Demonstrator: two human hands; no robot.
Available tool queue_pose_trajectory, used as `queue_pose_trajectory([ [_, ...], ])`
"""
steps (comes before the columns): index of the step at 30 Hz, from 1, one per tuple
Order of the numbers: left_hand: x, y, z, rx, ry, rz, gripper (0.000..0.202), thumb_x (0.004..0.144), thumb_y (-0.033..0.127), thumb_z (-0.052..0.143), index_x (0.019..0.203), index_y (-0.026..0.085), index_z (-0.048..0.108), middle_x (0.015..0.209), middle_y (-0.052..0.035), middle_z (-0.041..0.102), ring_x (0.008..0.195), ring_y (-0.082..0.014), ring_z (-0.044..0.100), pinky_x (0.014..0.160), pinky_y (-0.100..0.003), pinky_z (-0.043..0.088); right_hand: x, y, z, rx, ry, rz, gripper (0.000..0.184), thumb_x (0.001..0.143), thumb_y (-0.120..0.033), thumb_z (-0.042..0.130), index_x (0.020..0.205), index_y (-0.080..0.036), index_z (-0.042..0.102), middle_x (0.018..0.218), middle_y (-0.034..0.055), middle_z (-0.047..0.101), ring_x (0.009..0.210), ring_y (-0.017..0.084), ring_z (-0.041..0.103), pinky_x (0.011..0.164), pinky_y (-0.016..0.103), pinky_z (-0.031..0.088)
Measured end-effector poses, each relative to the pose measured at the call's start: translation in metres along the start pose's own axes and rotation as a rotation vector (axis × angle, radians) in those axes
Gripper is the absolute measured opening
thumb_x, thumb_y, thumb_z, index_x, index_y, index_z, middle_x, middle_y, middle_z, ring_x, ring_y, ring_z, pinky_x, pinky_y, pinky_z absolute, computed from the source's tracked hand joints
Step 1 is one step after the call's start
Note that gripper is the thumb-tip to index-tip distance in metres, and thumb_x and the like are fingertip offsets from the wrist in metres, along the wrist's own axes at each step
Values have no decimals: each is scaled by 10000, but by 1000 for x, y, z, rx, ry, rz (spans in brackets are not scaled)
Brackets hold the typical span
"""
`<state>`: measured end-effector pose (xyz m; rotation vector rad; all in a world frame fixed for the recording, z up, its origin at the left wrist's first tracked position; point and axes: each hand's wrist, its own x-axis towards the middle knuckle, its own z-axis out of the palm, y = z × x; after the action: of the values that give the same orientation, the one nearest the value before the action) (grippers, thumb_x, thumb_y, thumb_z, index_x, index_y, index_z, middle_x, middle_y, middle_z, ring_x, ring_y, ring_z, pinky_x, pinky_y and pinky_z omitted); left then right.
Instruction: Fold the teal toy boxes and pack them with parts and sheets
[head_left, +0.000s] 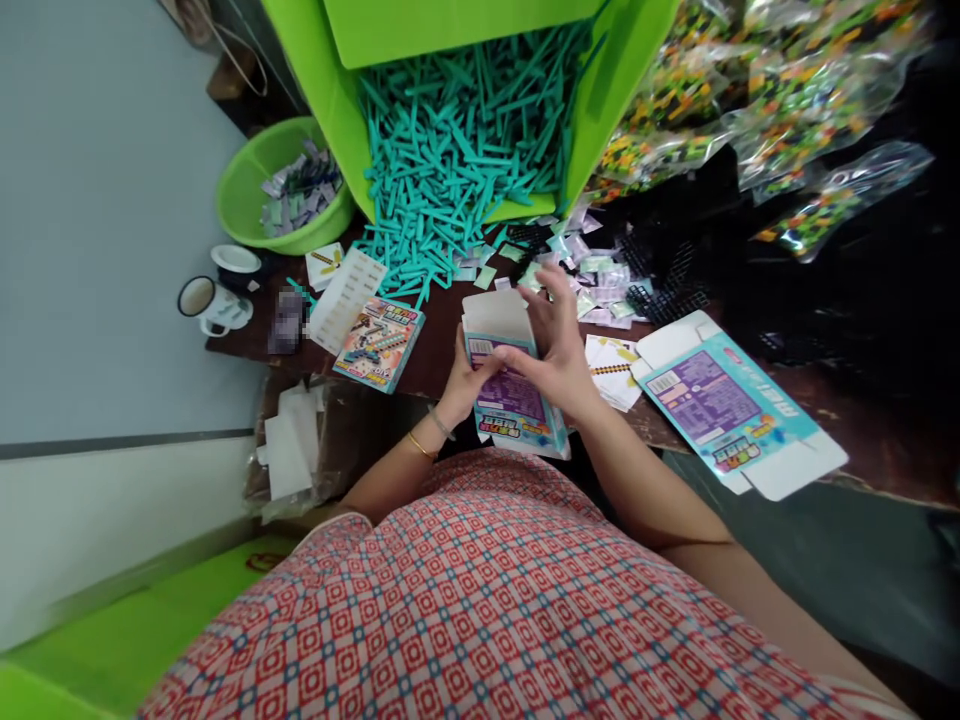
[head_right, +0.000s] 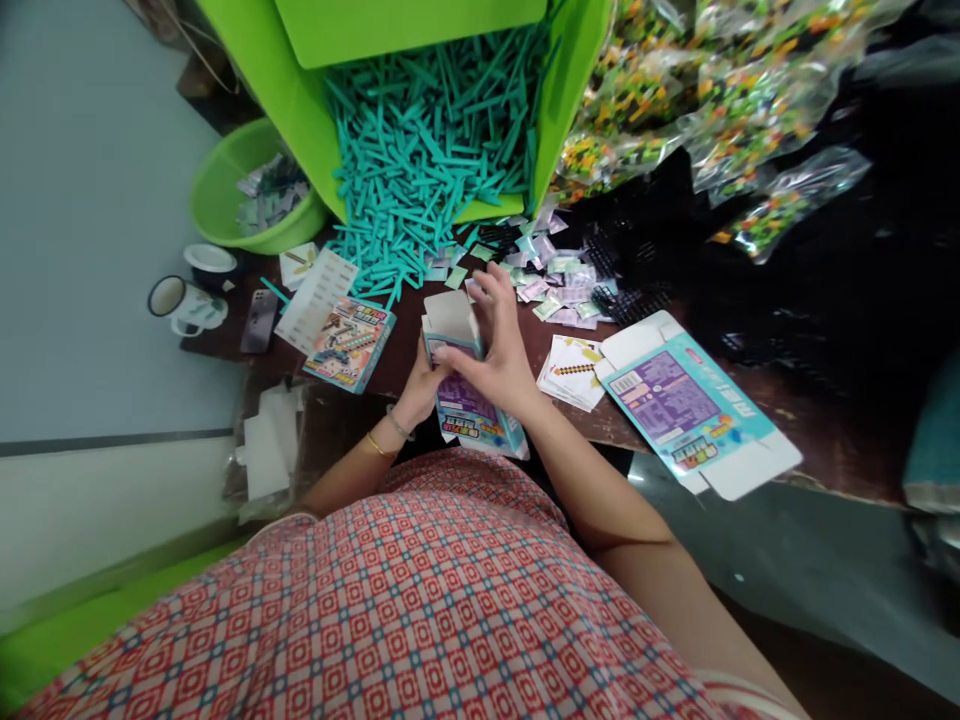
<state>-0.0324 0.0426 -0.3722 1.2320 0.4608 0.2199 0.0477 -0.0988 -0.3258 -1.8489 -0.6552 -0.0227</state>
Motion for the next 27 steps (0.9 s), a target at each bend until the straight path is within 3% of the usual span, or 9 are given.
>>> queue_pose_trajectory([
  [3,10,6,-9,7,112,87,872,678,622,943,1381,244,590,1287,-104,729,1292,-320,667,1170,-449,487,-11,11,16,51,60,65,969,867,-711,741,1657,-324,334,1698,118,401,1569,364,409,1212,589,470],
  [6,18,22,-26,74,268,253,943,710,560,950,1491,268,510,1389,-109,680,1396,-303,606,1217,-413,448,-38,30,35,165,-1,196,700,938,-723,632,1472,-273,580,1428,122,679,1333,328,640,1128,542,544],
  [9,18,29,-43,156,211,292,1143,676,489,990,1621,273,386,1461,-139,637,1442,-321,579,1207,-405,464,-62,47,48,313,-131,311,631,985,-762,503,1269,-234,700,1201,105,781,1130,296,725,1021,508,602],
  [12,14,21,-52,221,175,314,1029,713,498,961,1588,288,461,1553,-128,587,1479,-325,548,1234,-420,441,-69,53,48,314,-153,302,661,981,-776,491,1339,-250,668,1306,111,751,1229,296,695,1091,512,569],
  [15,9,8,-56,270,140,335,784,798,528,883,1483,278,593,1612,-101,552,1529,-303,494,1283,-405,370,-60,53,42,217,39,254,650,1002,-720,501,1487,-289,543,1482,120,648,1364,285,624,1203,516,480],
  [18,3,-1,-58,303,120,330,603,873,564,795,1380,261,670,1515,-101,634,1454,-288,559,1255,-394,387,-50,51,37,253,39,263,635,993,-700,539,1486,-301,510,1436,116,668,1284,283,662,1133,503,530],
  [23,-18,-5,-59,331,197,291,494,864,665,754,1135,252,730,1197,-80,740,1185,-279,657,1123,-380,470,-49,46,30,183,-68,291,524,999,-750,488,1111,-273,672,1082,53,731,991,246,674,975,438,575],
  [25,-24,-4,-58,312,222,248,466,891,698,696,987,243,729,1025,-59,733,1038,-255,668,1025,-357,507,-50,45,25,136,-126,288,581,1015,-761,435,845,-242,632,822,27,650,794,211,615,853,398,577],
  [27,-25,-2,-57,257,246,167,438,901,672,681,846,237,679,848,-23,678,884,-219,648,895,-327,526,-44,45,19,111,-228,237,648,1027,-762,400,709,-232,592,766,32,610,756,206,602,827,394,571],
])
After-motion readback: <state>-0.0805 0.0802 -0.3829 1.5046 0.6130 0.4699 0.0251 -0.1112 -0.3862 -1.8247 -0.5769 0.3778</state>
